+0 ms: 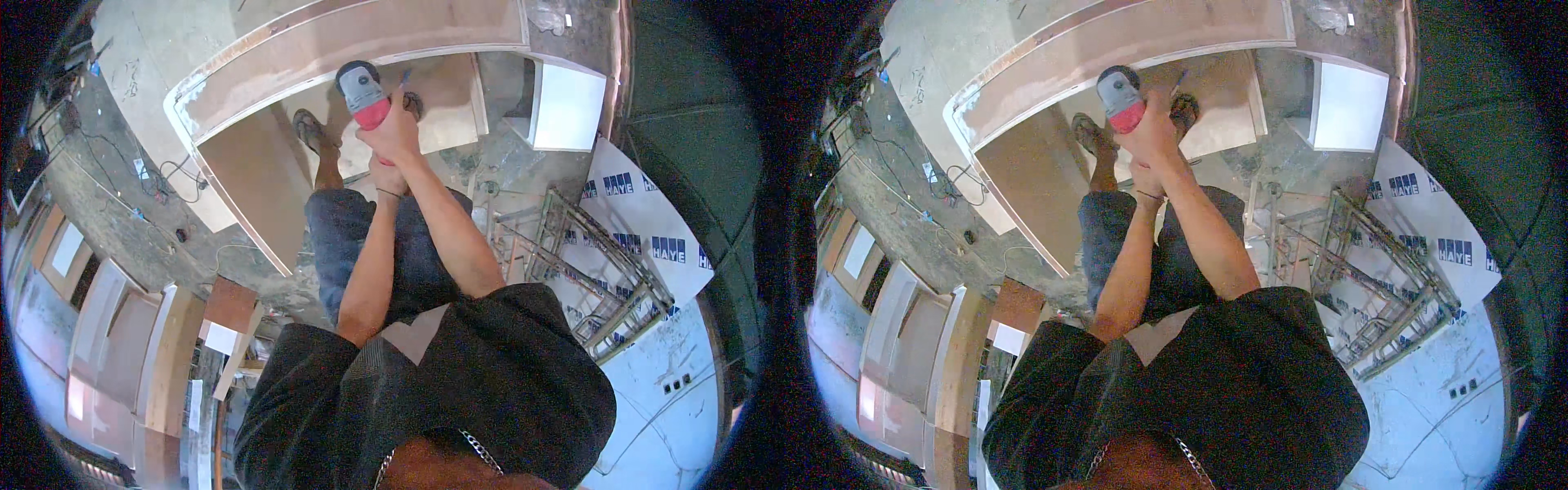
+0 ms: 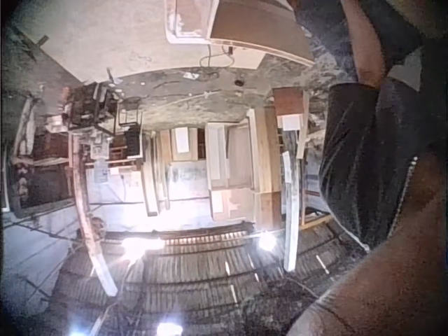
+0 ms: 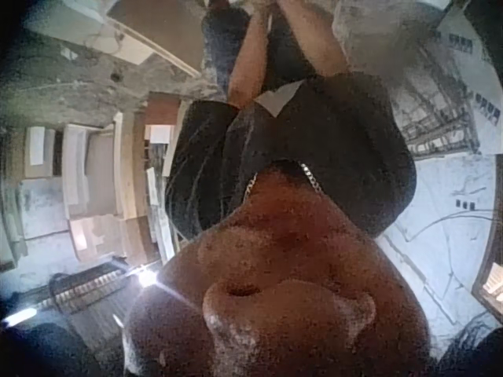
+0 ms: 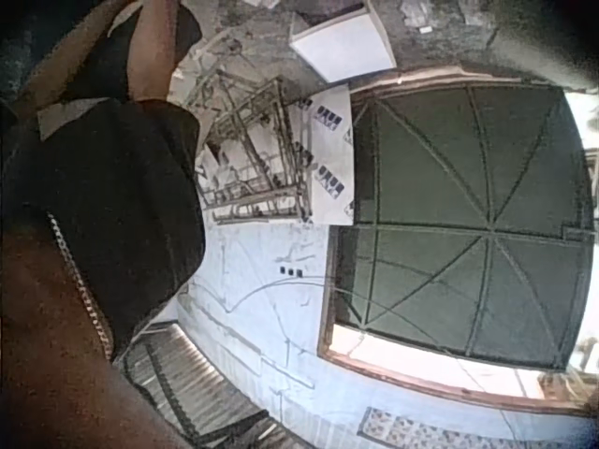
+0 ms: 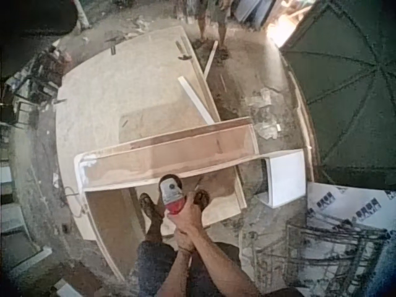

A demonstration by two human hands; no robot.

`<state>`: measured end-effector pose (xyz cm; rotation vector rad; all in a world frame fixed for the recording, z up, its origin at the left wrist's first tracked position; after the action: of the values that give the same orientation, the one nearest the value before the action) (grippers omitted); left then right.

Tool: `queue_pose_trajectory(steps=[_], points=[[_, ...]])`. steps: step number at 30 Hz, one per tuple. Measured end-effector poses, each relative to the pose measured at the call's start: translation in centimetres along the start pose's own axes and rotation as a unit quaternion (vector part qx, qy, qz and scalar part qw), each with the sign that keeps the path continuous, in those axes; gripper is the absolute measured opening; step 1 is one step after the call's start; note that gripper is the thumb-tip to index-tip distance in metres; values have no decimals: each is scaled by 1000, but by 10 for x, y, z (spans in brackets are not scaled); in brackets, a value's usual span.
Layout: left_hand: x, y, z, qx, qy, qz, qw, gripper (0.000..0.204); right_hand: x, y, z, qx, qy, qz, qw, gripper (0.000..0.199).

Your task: The person uses a power sander to smooth the edges and surfaces of a wooden furniture structure, moving the tool across the joints and sides.

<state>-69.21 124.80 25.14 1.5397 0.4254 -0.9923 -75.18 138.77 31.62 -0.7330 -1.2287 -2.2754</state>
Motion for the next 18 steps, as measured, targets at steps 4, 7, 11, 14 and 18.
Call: queue_pose_trajectory(steps=[4,7,11,14,18], points=[[8,-11,-25,69,-57,15,996,61,-14,-7,23,-54,26,-45,997,76],[-4,-18,-58,101,-100,2,990,62,-25,-15,51,-86,24,-45,995,75],[-19,-3,-85,116,-57,48,990,68,-45,-12,80,-105,37,-85,990,77],[-33,3,-97,124,-106,35,986,70,-57,-9,92,-109,37,-103,988,78],[-33,0,-105,111,-115,39,986,67,-64,-13,103,-121,38,-93,988,78]])
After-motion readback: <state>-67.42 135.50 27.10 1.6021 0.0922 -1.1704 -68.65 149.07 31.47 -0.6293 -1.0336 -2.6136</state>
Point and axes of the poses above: each hand's wrist, its own y-axis away from the middle knuckle, its own z-axis out of the back of the hand, x = y × z, the point moved 10 cm from there along -y, towards the middle knuckle, and after that the axes turned 3 degrees about x, right-handed, at the moved point
